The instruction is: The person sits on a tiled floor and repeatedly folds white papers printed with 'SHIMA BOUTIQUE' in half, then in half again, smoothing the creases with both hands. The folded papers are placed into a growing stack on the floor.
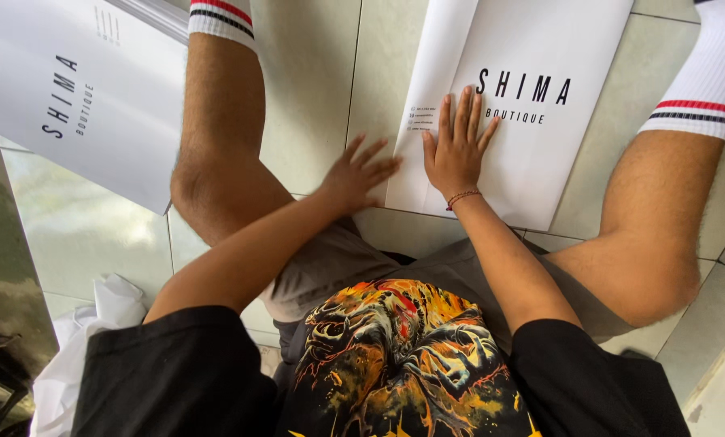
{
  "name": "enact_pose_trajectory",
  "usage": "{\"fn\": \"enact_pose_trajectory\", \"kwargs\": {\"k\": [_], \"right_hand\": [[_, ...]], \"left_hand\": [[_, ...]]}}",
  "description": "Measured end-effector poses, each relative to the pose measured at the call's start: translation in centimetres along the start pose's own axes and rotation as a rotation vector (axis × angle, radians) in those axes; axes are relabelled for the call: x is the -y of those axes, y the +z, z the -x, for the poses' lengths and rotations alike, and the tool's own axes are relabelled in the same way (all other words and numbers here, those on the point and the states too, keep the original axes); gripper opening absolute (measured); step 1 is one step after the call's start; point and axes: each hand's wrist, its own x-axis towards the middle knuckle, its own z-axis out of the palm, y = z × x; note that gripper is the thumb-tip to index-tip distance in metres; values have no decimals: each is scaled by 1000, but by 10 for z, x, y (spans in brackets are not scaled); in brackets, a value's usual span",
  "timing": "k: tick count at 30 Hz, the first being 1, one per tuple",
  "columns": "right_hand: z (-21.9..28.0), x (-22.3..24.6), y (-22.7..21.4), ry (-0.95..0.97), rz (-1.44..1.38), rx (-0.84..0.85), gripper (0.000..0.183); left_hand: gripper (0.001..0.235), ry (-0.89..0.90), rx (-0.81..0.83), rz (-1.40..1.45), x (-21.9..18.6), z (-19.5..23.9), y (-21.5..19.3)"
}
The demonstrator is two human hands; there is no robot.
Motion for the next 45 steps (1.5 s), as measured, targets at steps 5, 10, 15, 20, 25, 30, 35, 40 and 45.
{"fn": "enact_pose_trajectory", "kwargs": {"k": [5,10,15,20,25,30,35,40,45], "right_hand": [[-2,4,-4,-45,67,-114,61],[-1,2,2,-23,164,-115,63],[-2,3,5,-38,119,-198,61],[-3,2,11,30,115,-105,62],[-9,1,11,26,149,-130,64],[-3,2,14,58,137,-122,64],[-3,3,16,79,175,-152,64],[-1,2,16,90,68,-164,62],[-2,1,15,119,43,-124,62]], "left_hand": [[73,-224,198,-231,61,-86,-72],[78,-372,366,-173,112,-163,-100],[81,-483,351,-98,139,-206,-109],[73,-548,347,-69,148,-227,-130],[67,-504,297,-82,169,-238,-115],[76,-360,192,58,153,-184,-93],[129,-328,156,99,92,-117,-98],[136,-295,283,106,33,-70,-105],[136,-239,398,106,-5,-43,-105]]}}
